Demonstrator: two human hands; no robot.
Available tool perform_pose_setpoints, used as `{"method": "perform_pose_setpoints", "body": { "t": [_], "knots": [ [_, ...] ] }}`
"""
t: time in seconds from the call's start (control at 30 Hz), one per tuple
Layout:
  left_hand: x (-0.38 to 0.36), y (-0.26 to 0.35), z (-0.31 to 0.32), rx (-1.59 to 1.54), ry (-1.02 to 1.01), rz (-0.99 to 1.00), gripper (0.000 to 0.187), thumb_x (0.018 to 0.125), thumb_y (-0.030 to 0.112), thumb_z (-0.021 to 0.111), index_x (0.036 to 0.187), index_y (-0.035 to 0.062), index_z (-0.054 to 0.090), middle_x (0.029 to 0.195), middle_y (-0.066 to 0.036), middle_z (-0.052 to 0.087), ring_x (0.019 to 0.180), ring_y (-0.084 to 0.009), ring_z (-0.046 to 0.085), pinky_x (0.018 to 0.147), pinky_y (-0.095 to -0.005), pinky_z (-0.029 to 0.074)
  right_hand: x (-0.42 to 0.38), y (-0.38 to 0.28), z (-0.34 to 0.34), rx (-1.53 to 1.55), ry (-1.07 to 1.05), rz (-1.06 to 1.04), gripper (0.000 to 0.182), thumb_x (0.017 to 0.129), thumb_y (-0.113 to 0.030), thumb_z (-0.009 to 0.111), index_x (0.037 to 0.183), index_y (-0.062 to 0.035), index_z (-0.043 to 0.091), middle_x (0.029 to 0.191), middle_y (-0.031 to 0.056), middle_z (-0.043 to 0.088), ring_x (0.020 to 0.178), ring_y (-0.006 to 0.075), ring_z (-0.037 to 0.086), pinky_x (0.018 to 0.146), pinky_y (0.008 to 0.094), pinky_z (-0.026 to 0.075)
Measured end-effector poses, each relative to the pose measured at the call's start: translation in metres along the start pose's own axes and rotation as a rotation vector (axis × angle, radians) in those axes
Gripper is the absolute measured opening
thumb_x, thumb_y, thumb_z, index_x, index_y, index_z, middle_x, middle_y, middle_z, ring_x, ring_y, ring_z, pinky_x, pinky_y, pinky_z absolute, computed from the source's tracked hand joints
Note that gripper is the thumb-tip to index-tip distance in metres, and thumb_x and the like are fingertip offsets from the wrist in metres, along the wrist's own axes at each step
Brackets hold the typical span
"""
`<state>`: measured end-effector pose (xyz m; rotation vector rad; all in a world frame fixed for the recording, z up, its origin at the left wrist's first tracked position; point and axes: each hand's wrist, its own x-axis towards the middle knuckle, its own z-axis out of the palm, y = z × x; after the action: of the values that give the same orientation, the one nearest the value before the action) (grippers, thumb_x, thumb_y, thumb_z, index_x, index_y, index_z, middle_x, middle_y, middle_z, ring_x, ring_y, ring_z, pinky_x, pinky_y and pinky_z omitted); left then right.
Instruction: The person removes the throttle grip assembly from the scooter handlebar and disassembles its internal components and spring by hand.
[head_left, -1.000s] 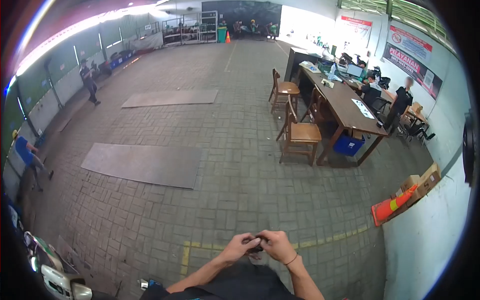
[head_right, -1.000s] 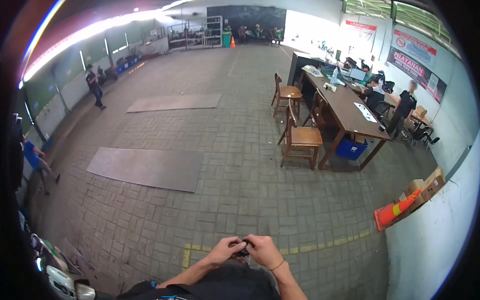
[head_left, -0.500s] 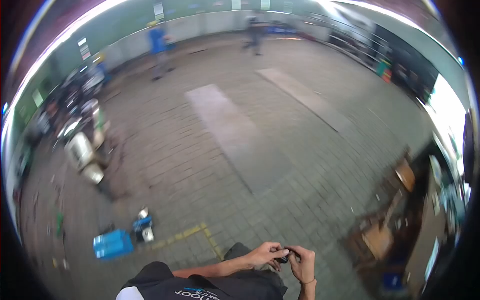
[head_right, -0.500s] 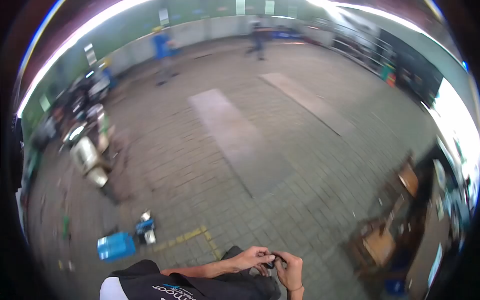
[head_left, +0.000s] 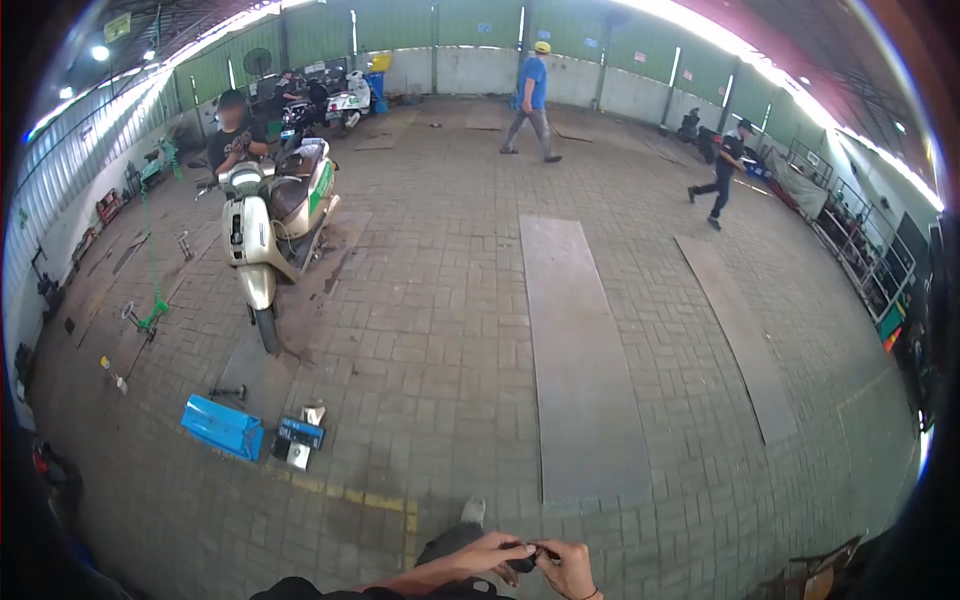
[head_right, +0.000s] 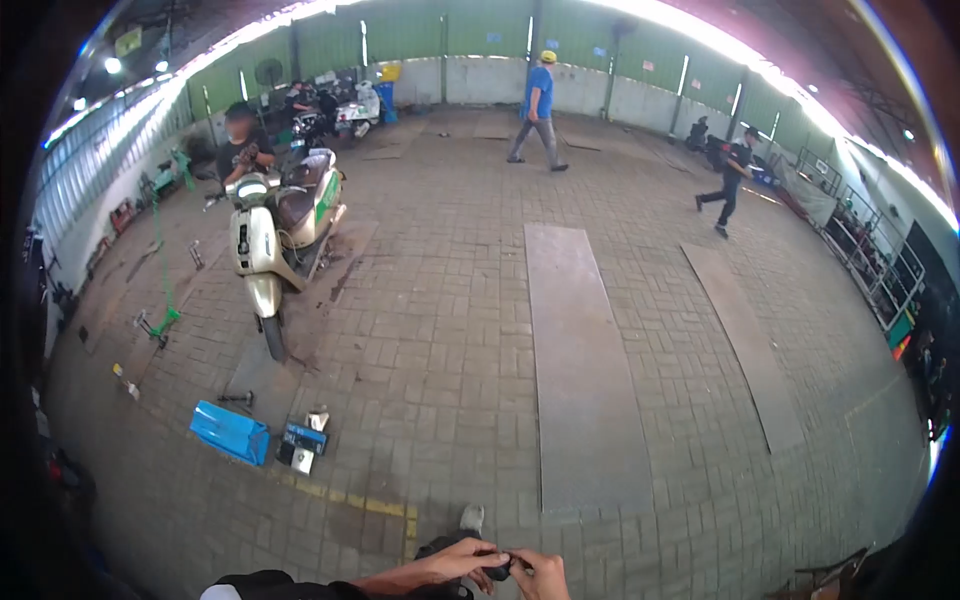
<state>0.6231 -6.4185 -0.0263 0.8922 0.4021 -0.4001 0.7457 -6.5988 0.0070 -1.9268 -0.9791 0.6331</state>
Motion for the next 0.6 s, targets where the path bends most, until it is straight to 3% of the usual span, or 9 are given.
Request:
{"method": "perform_pose_setpoints", "body": {
  "t": [0.1,0.17,0.2,0.27,0.3,0.47,0.6],
  "knots": [
    [0.033,0.085,-0.036,0.025,0.045,-0.015,0.050,0.107,0.042,0.067,0.129,-0.0028,0.062,0.110,-0.010,0.068,0.083,-0.0231,0.078,0.073,-0.0322,0.063,0.099,-0.008,-0.017,0.001,-0.046,0.001,0.023,0.094,-0.003,0.071,0.116,0.0016,0.075,0.103,0.0238,0.078,0.091,0.0363,0.078,0.078,0.0417,0.061],
    [0.050,0.151,-0.064,0.124,0.058,0.011,0.051,0.107,0.043,0.067,0.126,-0.0038,0.062,0.106,-0.010,0.067,0.082,-0.0227,0.078,0.072,-0.0316,0.063,0.172,-0.020,-0.035,-0.039,0.055,-0.138,0.021,0.085,-0.003,0.077,0.106,0.0004,0.079,0.086,0.0189,0.078,0.078,0.0257,0.079,0.071,0.0336,0.060],
    [0.058,0.176,-0.074,0.121,0.074,-0.001,0.051,0.107,0.043,0.067,0.126,-0.0038,0.062,0.106,-0.010,0.067,0.082,-0.0227,0.078,0.072,-0.0316,0.063,0.200,-0.030,-0.044,-0.021,0.047,-0.135,0.021,0.085,-0.003,0.077,0.106,0.0004,0.079,0.086,0.0189,0.078,0.078,0.0257,0.079,0.071,0.0336,0.060],
    [0.081,0.226,-0.095,0.127,0.064,0.041,0.052,0.107,0.045,0.067,0.122,-0.0042,0.062,0.102,-0.010,0.066,0.081,-0.0230,0.078,0.072,-0.0314,0.063,0.256,-0.046,-0.065,0.022,0.008,-0.067,0.023,0.087,-0.007,0.078,0.109,-0.0002,0.078,0.095,0.0224,0.078,0.086,0.0343,0.080,0.076,0.0377,0.062],
    [0.092,0.249,-0.102,0.115,0.090,0.033,0.051,0.106,0.045,0.067,0.120,-0.0039,0.062,0.100,-0.010,0.066,0.080,-0.0235,0.079,0.071,-0.0314,0.064,0.283,-0.050,-0.068,0.031,0.075,-0.126,0.019,0.084,-0.004,0.076,0.102,0.0004,0.080,0.085,0.0200,0.077,0.077,0.0278,0.079,0.071,0.0352,0.060],
    [0.168,0.336,-0.165,0.086,0.179,0.061,0.052,0.105,0.045,0.069,0.119,-0.0041,0.063,0.099,-0.011,0.067,0.081,-0.0229,0.078,0.073,-0.0334,0.065,0.431,-0.007,-0.087,0.003,0.043,-0.207,0.018,0.085,-0.005,0.077,0.102,0.0001,0.079,0.083,0.0194,0.077,0.073,0.0281,0.078,0.072,0.0354,0.061],
    [0.251,0.386,-0.230,-0.006,0.291,0.160,0.051,0.104,0.045,0.071,0.113,-0.0050,0.068,0.095,-0.010,0.070,0.076,-0.0221,0.076,0.072,-0.0346,0.064,0.564,0.026,-0.104,0.014,-0.103,-0.216,0.018,0.086,-0.005,0.076,0.103,-0.0009,0.079,0.083,0.0195,0.074,0.072,0.0278,0.076,0.071,0.0363,0.060]
  ]
}}
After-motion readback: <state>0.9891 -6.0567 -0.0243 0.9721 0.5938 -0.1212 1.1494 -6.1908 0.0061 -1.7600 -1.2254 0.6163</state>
